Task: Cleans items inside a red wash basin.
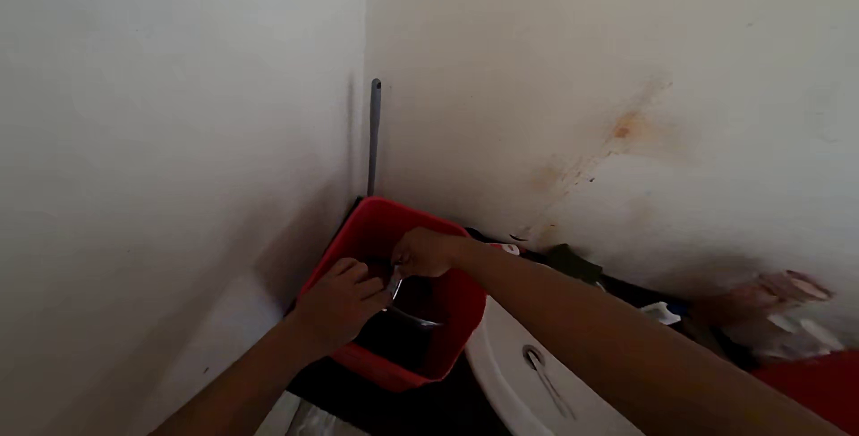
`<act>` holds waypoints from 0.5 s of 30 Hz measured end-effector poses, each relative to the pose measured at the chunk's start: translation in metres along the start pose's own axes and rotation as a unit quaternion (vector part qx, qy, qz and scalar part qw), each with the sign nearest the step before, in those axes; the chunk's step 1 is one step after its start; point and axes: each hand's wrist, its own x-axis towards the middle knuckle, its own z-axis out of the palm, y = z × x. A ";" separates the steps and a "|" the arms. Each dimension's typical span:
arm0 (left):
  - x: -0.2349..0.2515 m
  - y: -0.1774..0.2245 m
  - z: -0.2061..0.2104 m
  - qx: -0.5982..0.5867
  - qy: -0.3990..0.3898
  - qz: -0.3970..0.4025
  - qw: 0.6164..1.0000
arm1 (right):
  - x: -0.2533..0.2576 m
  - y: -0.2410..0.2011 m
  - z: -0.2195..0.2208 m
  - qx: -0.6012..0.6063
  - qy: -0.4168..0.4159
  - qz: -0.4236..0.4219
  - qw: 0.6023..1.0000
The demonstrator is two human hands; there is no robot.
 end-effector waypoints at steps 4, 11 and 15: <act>0.010 -0.002 -0.020 -0.101 -0.241 -0.108 0.959 | 0.010 -0.004 0.013 -0.012 0.019 0.019 1.000; -0.001 -0.011 0.005 -0.183 -0.068 -0.348 0.917 | 0.033 0.005 0.062 -0.045 -0.015 0.026 0.999; 0.000 -0.011 0.003 -0.178 -0.090 -0.410 0.890 | 0.031 -0.029 0.052 -0.023 -0.063 -0.004 0.998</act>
